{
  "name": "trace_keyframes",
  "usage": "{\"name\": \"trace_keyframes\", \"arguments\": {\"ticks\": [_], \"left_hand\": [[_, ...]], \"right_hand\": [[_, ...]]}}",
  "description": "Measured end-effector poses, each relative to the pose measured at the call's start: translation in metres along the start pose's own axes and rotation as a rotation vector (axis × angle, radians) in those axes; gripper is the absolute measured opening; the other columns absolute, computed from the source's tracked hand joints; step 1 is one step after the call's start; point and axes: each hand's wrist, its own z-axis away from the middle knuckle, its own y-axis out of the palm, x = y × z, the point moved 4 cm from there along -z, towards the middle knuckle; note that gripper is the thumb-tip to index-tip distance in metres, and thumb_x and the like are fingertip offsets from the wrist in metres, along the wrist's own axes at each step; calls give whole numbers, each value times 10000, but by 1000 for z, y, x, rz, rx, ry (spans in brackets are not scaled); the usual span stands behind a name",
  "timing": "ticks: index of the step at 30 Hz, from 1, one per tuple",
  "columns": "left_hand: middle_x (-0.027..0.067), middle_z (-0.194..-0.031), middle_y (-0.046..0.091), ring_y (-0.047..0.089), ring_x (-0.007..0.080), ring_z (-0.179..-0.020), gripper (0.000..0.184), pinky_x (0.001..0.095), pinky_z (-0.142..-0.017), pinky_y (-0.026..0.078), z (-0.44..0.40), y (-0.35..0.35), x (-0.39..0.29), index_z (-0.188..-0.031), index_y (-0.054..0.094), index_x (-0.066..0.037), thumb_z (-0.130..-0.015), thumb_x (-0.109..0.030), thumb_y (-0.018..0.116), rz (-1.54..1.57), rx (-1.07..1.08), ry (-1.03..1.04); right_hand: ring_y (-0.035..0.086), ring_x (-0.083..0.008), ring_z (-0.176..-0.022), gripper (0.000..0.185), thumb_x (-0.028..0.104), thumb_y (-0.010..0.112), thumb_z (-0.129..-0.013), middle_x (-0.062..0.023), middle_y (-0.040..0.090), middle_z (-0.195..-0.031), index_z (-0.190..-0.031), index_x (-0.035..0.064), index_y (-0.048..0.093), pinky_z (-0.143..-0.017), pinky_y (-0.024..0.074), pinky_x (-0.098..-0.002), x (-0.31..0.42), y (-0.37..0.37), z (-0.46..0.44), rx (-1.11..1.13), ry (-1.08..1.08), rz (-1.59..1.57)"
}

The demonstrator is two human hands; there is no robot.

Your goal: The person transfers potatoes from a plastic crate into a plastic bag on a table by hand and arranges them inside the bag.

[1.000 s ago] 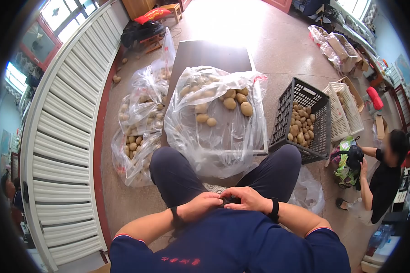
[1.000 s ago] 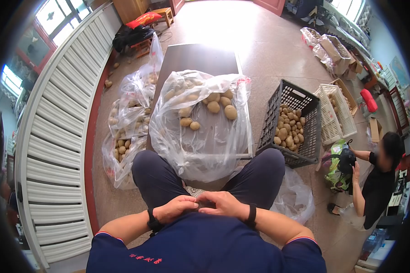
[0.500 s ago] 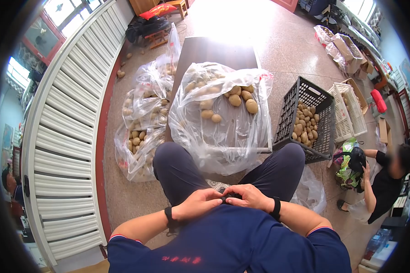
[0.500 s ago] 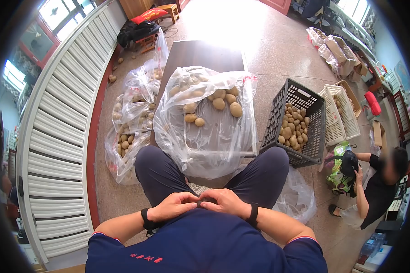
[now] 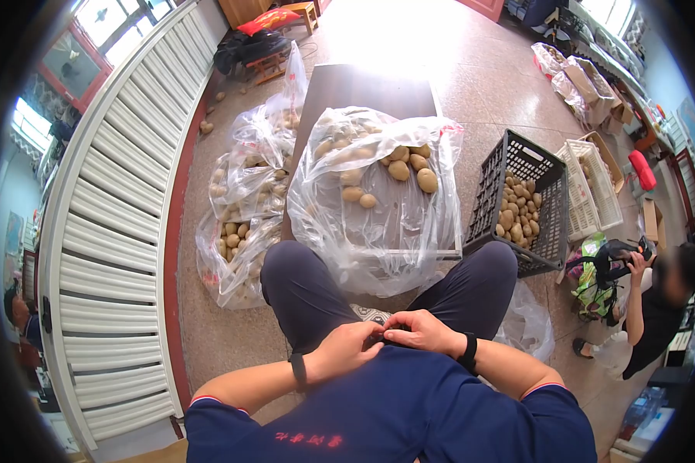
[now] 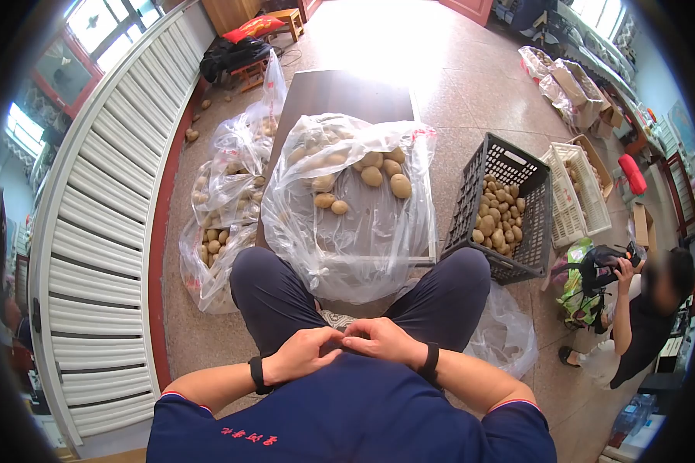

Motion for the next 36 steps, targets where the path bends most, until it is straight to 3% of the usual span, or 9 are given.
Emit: {"name": "trace_keyframes", "arguments": {"ticks": [7,11,13,17,19,20,24,26,36], "left_hand": [[120,-972,675,650,154,-881,327,288,-753,511,-8,10,14,-1172,538,-21,-912,-185,648,415,93,-216],[134,-991,673,658,186,-889,311,298,-768,509,-12,10,7,-1169,563,-19,-904,-156,650,465,120,-246],[155,-979,655,647,309,-855,213,361,-752,505,-20,8,-2,-1084,603,-19,-904,-132,617,161,-17,156],[156,-962,652,637,342,-877,184,371,-762,506,-21,11,1,-1045,626,-12,-894,-117,616,162,-16,37],[154,-933,663,659,289,-833,197,332,-727,515,-20,8,4,-1048,647,-13,-868,-93,652,118,-182,28],[154,-933,663,659,289,-833,197,332,-727,515,-20,11,5,-1048,647,-13,-868,-93,652,120,-180,25],[132,-876,639,642,296,-782,213,355,-681,514,-20,14,0,-1038,645,-37,-837,-94,681,-43,-205,143],[108,-812,600,620,305,-737,242,382,-652,507,-20,16,-3,-1037,642,-55,-805,-92,701,-159,-194,202],[78,-779,587,606,241,-647,264,341,-581,507,-15,17,-11,-1035,657,-68,-774,-46,696,-312,-228,350]], "right_hand": [[662,-174,-849,293,244,649,-895,-113,700,-923,-1059,2,637,-761,505,-296,-4,-1,1,-8,-33,-32],[658,-175,-856,312,243,654,-897,-108,696,-920,-1088,0,618,-764,506,-301,-13,1,-2,-35,-40,-80],[643,-132,-836,339,270,661,-909,-85,694,-918,-1097,-6,604,-745,504,-283,-15,4,-5,-47,-102,-193],[619,-83,-809,346,300,658,-922,-63,690,-906,-1080,-5,608,-719,496,-254,-21,-3,1,-74,56,-274],[594,-58,-778,334,311,642,-936,-45,680,-877,-1070,6,614,-696,484,-227,-26,-6,2,-175,49,-220],[548,-46,-799,260,234,596,-969,11,624,-884,-1081,-1,592,-715,465,-209,-26,-6,2,-138,77,-190],[526,-44,-808,264,258,556,-991,25,608,-882,-1044,6,612,-736,454,-213,-33,-7,-2,-122,30,-368],[512,-42,-826,286,279,517,-1009,31,600,-892,-1021,15,625,-760,440,-211,-38,-7,-3,-61,119,-383],[509,-46,-854,303,279,481,-1025,30,603,-910,-1011,17,634,-784,443,-219,-44,-3,-4,8,232,-447]]}}
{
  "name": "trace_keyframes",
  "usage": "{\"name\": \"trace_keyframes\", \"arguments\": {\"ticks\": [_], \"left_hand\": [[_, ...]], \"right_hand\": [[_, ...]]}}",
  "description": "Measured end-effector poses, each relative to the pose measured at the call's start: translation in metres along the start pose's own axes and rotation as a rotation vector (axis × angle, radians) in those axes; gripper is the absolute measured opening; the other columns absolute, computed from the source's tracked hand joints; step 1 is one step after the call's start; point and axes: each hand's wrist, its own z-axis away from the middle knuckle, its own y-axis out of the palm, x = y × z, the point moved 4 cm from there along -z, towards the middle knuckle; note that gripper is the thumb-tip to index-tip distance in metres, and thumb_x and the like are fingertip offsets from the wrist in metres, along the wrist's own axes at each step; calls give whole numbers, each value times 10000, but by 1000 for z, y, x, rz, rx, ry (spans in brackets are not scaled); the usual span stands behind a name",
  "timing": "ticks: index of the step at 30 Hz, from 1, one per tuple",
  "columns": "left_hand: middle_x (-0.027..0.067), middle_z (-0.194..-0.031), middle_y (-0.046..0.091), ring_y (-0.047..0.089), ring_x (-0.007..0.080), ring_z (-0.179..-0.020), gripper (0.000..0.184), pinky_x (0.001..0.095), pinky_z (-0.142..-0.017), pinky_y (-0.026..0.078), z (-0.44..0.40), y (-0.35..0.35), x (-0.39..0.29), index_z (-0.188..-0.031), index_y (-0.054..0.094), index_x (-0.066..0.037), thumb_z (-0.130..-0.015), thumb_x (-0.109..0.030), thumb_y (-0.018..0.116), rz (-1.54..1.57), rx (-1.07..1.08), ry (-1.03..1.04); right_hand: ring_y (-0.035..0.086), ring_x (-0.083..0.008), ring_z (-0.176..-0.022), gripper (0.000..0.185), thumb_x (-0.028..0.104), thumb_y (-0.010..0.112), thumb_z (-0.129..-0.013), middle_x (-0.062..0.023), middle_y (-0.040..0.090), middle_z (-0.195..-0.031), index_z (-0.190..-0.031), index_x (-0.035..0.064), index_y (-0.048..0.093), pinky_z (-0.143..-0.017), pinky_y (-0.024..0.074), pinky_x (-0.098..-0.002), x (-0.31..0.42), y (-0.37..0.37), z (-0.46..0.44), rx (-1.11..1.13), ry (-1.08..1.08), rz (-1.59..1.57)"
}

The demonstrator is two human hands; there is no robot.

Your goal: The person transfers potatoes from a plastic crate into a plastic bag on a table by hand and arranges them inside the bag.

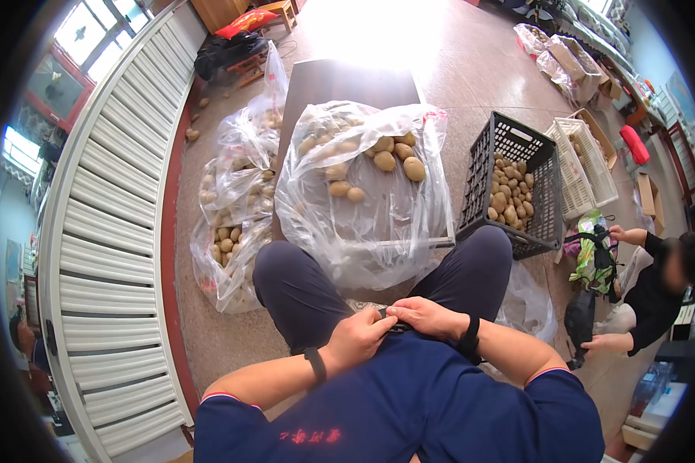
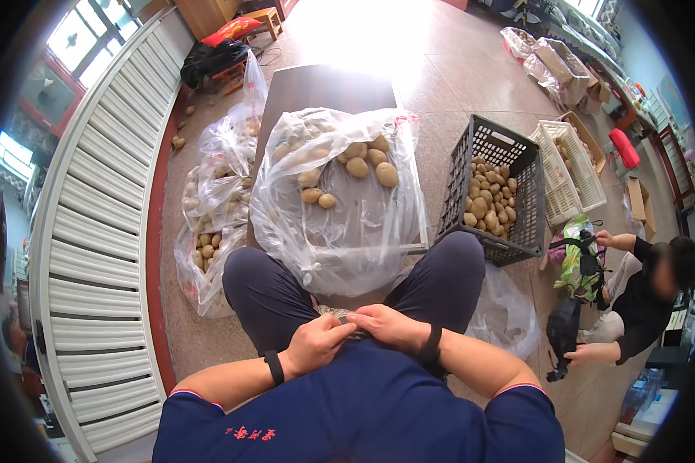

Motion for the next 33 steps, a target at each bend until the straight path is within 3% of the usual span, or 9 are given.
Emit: {"name": "trace_keyframes", "arguments": {"ticks": [9,12,14,17,21,23,26,30,33], "left_hand": [[104,-847,582,618,264,-758,379,346,-630,517,0,7,0,-1128,619,-32,-751,-26,653,0,103,90],[162,-1004,552,612,317,-853,372,385,-712,513,-1,14,3,-1182,530,-13,-822,-66,604,45,233,63],[205,-1118,494,585,368,-940,317,426,-789,495,-4,24,9,-1171,457,-4,-889,-118,547,145,528,-108],[220,-1136,474,554,398,-990,279,449,-837,478,-10,28,14,-1160,415,-12,-932,-149,498,216,593,-106],[233,-1158,475,530,411,-1049,322,448,-862,475,-15,28,19,-1186,392,-8,-936,-180,501,230,549,-11],[271,-1104,466,531,444,-984,362,463,-799,490,-15,32,23,-1117,349,30,-950,-240,524,221,491,75],[280,-1113,485,543,441,-986,373,463,-803,488,-18,25,19,-1119,375,42,-947,-250,530,247,526,9],[254,-1180,504,529,426,-1080,394,448,-876,479,-15,29,18,-1207,402,23,-950,-251,520,99,647,-147],[249,-1152,530,545,431,-1045,392,448,-862,483,-16,24,18,-1186,440,26,-941,-263,541,215,518,-144]], "right_hand": [[530,-75,-871,287,228,459,-1023,-11,619,-942,-1054,-6,622,-790,459,-255,-4,0,-9,88,49,64],[529,-86,-886,276,207,442,-1022,-22,617,-960,-1059,-6,614,-800,459,-266,-1,1,-9,44,61,102],[534,-98,-903,299,230,433,-1022,-37,613,-977,-1067,-12,603,-817,457,-278,-7,0,-13,17,17,68],[568,-101,-908,289,258,437,-1031,-20,630,-988,-1077,30,608,-825,473,-262,-22,-5,-22,3,85,-20],[582,-113,-922,397,368,405,-1032,-35,639,-1020,-1082,36,617,-837,476,-274,1,5,-11,-60,140,-131],[563,-174,-1052,551,450,366,-1023,-112,621,-1161,-1179,-28,590,-930,442,-309,7,11,-6,4,280,-261],[554,-181,-1093,651,525,328,-1012,-124,614,-1198,-1201,-43,583,-970,419,-305,25,18,-1,-25,282,-185],[554,-160,-1050,585,458,330,-1029,-110,635,-1137,-1127,-42,618,-944,423,-297,13,10,-10,99,152,-173],[554,-145,-952,493,362,350,-1030,-85,648,-1040,-1040,-52,619,-888,432,-298,4,4,-16,121,27,-124]]}}
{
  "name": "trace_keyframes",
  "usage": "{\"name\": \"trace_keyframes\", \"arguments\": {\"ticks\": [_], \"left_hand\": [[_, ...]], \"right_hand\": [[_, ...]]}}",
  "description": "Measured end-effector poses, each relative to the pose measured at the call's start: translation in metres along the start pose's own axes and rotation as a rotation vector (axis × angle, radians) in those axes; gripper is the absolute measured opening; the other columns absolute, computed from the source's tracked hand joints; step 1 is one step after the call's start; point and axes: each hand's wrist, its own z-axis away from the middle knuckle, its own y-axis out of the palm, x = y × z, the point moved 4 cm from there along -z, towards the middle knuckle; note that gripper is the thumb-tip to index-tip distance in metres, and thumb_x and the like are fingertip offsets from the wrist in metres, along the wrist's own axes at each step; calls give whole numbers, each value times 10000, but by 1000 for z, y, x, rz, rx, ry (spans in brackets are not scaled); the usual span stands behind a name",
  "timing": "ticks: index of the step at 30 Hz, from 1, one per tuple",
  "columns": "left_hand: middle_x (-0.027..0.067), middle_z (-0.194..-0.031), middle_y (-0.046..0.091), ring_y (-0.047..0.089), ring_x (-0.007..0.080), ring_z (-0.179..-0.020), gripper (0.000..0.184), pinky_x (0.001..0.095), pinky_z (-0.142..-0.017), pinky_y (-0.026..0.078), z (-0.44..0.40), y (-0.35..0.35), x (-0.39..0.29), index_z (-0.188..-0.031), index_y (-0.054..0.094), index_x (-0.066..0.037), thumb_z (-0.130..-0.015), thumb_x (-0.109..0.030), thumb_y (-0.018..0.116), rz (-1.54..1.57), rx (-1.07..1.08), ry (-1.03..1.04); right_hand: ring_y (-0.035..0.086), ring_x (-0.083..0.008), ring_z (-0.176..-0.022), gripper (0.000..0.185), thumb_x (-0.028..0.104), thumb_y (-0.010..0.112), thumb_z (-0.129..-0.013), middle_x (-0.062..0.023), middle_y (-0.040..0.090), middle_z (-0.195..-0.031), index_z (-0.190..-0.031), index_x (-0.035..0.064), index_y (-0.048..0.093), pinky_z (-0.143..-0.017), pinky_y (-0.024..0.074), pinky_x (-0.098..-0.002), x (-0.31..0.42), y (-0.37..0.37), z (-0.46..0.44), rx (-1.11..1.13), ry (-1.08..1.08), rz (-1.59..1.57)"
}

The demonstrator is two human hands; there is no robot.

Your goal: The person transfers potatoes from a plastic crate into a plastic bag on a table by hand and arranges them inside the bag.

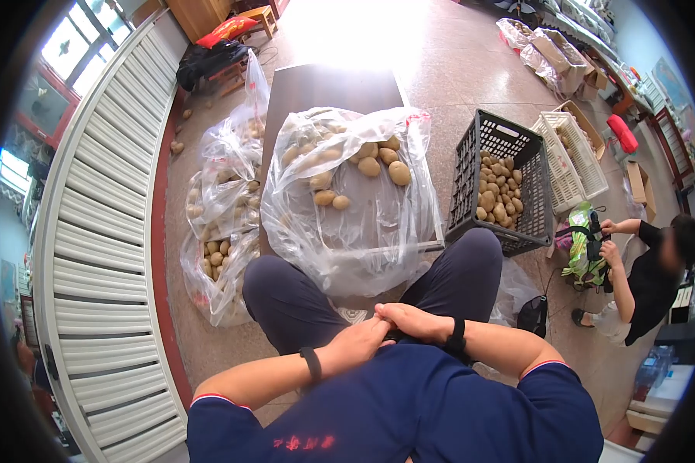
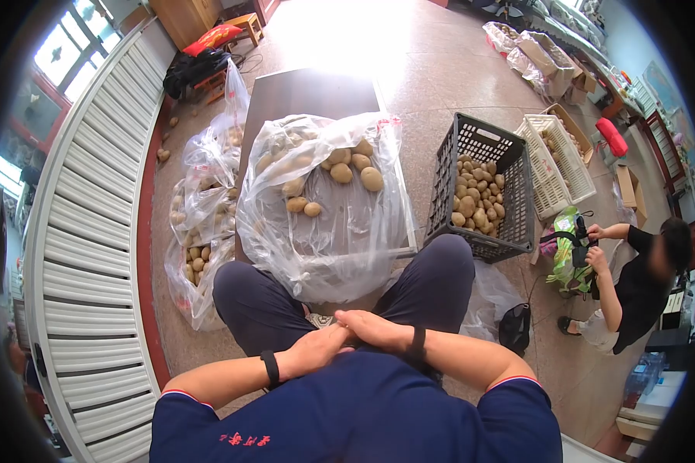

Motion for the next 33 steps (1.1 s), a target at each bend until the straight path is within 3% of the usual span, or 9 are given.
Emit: {"name": "trace_keyframes", "arguments": {"ticks": [2,4,6,7,10,16,19,30,33], "left_hand": [[239,-1046,538,570,424,-913,367,457,-779,483,3,5,1,-1154,474,37,-939,-248,559,21,-158,168],[232,-1021,537,571,414,-900,355,452,-770,481,7,8,1,-1145,489,33,-937,-244,563,1,-157,138],[204,-960,530,571,386,-854,303,435,-732,475,8,14,7,-1126,522,1,-934,-229,570,-52,-223,107],[184,-930,517,561,376,-838,271,425,-715,471,9,17,9,-1109,520,-11,-914,-184,592,-36,-241,140],[160,-894,504,550,367,-808,237,422,-683,462,8,18,15,-1096,520,-34,-902,-141,606,-10,-211,148],[153,-901,507,555,364,-820,230,408,-708,469,9,8,6,-1124,531,-68,-915,-139,597,26,-254,167],[155,-1045,577,552,349,-968,260,416,-830,455,11,11,13,-1158,566,-83,-911,-164,583,153,-234,61],[180,-1051,572,548,360,-972,281,436,-852,430,11,18,19,-1177,564,-48,-919,-156,587,116,-256,169],[187,-988,554,561,370,-918,327,391,-805,468,10,11,7,-1158,529,5,-892,-143,649,48,-266,257]], "right_hand": [[541,-131,-876,420,295,371,-1009,-59,645,-949,-963,-48,609,-836,437,-295,1,-5,4,-60,-91,146],[539,-126,-855,378,274,411,-989,-57,639,-906,-928,-44,606,-799,446,-289,-6,-15,7,-87,-69,343],[549,-109,-853,283,228,507,-957,-51,637,-876,-924,-30,620,-769,462,-282,-9,-13,16,-119,-75,181],[550,-96,-861,276,239,518,-954,-39,641,-896,-946,-12,632,-780,465,-281,0,-13,24,-92,-120,374],[605,-247,-938,316,247,460,-942,-162,644,-982,-1059,-17,591,-843,464,-349,-4,0,29,-138,-105,573],[506,-188,-1104,352,191,399,-955,-122,575,-1149,-1214,-27,496,-982,378,-317,5,0,29,-109,-121,497],[486,-181,-1146,377,170,380,-941,-100,566,-1197,-1247,-19,493,-1022,340,-311,-3,-1,25,-10,-60,409],[485,-155,-1132,433,252,366,-973,-69,567,-1211,-1289,-14,495,-1007,353,-296,-5,-4,19,-30,59,312],[488,-141,-1093,435,255,369,-976,-55,567,-1204,-1292,-11,505,-993,356,-291,-5,-3,18,1,55,227]]}}
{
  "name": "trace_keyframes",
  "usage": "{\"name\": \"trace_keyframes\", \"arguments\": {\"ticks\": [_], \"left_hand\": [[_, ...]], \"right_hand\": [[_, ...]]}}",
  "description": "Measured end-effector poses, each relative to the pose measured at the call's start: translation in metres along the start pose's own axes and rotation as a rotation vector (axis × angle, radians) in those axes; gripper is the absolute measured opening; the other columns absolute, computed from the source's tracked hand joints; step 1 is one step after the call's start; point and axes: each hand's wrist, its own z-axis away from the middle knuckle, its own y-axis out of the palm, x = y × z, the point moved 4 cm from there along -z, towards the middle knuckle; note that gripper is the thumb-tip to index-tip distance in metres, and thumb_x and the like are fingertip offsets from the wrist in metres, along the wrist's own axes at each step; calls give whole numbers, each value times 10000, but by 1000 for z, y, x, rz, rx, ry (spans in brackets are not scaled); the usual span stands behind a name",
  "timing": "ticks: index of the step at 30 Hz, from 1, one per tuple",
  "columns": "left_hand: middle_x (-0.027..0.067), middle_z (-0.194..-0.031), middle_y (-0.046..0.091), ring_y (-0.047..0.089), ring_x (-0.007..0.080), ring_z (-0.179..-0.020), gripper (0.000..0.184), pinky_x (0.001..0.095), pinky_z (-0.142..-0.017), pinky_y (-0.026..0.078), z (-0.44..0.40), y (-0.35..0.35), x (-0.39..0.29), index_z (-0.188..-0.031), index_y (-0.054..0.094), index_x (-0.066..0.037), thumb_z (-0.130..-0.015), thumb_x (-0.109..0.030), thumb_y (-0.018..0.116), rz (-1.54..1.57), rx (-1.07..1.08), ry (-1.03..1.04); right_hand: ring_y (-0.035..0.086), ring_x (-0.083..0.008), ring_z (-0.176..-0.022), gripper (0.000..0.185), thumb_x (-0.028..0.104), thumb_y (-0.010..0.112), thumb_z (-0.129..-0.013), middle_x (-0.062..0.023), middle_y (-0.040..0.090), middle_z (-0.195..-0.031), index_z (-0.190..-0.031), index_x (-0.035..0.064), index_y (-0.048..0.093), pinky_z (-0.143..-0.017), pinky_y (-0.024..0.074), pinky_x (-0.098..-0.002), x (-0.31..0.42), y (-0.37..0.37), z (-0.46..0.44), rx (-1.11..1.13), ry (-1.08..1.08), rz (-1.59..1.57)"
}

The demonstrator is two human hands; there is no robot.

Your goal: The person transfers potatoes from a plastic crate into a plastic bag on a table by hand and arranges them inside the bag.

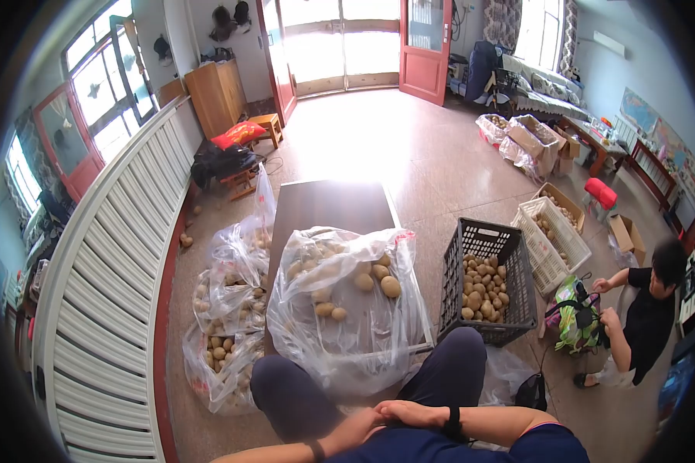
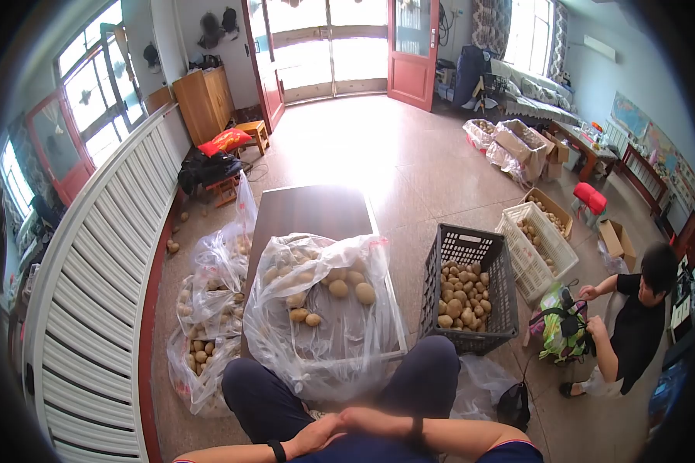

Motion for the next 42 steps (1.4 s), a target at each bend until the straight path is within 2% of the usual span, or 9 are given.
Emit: {"name": "trace_keyframes", "arguments": {"ticks": [9,16,24,30,34,37,39,40,42], "left_hand": [[227,-1048,599,580,398,-981,270,425,-849,458,5,11,16,-1106,558,19,-947,-200,555,121,22,-87],[193,-861,488,491,367,-790,203,425,-725,412,6,15,13,-1043,515,-9,-924,-160,581,19,-108,-38],[240,-1131,570,547,386,-1075,381,409,-894,455,17,49,65,-1232,485,21,-901,-136,590,220,16,-196],[240,-1212,555,563,325,-1131,538,387,-949,450,10,39,54,-1331,428,-29,-869,-205,641,-164,468,-478],[261,-1019,594,573,435,-951,277,449,-819,462,18,37,53,-1094,540,42,-964,-185,449,-30,155,-142],[294,-1055,597,579,455,-967,298,467,-803,475,2,13,20,-1145,489,34,-926,-168,477,-146,320,-169],[266,-1049,608,602,419,-965,303,452,-809,481,5,2,12,-1169,491,-10,-958,-229,489,109,437,-416],[167,-1175,576,605,334,-1030,398,384,-878,491,16,6,21,-1356,390,-85,-1008,-275,427,170,444,-314],[177,-1151,569,579,326,-1057,334,376,-902,462,9,-27,0,-1261,484,-45,-981,-226,483,248,404,-275]], "right_hand": [[462,-131,-1206,434,260,366,-1008,-63,541,-1298,-1328,-10,478,-1060,324,-282,19,11,10,34,-1,-87],[532,-128,-1039,341,197,391,-992,-38,610,-1143,-1184,-11,581,-955,392,-296,4,6,-1,-11,-82,-91],[552,-127,-1056,342,180,436,-960,-58,636,-1110,-1128,-63,608,-954,403,-290,24,23,6,139,-18,-348],[525,-149,-1149,384,200,321,-1007,-70,593,-1223,-1241,-6,546,-1026,377,-308,-3,10,-16,-16,-17,-153],[509,-178,-1171,384,226,339,-1019,-100,589,-1230,-1232,-26,535,-1040,366,-331,-8,0,-31,-78,-140,172],[514,-213,-1166,380,262,336,-1031,-127,586,-1217,-1206,-6,540,-1037,364,-339,2,3,-18,-13,-221,325],[547,-208,-1044,387,314,334,-1035,-100,599,-1112,-1174,24,548,-957,407,-320,31,10,9,3,-329,415],[555,-187,-946,383,330,334,-1036,-67,601,-1010,-1147,36,554,-882,436,-293,29,3,12,5,-286,447],[573,-169,-710,404,387,397,-1016,-73,606,-886,-1011,26,579,-697,489,-306,47,-8,29,-60,-22,289]]}}
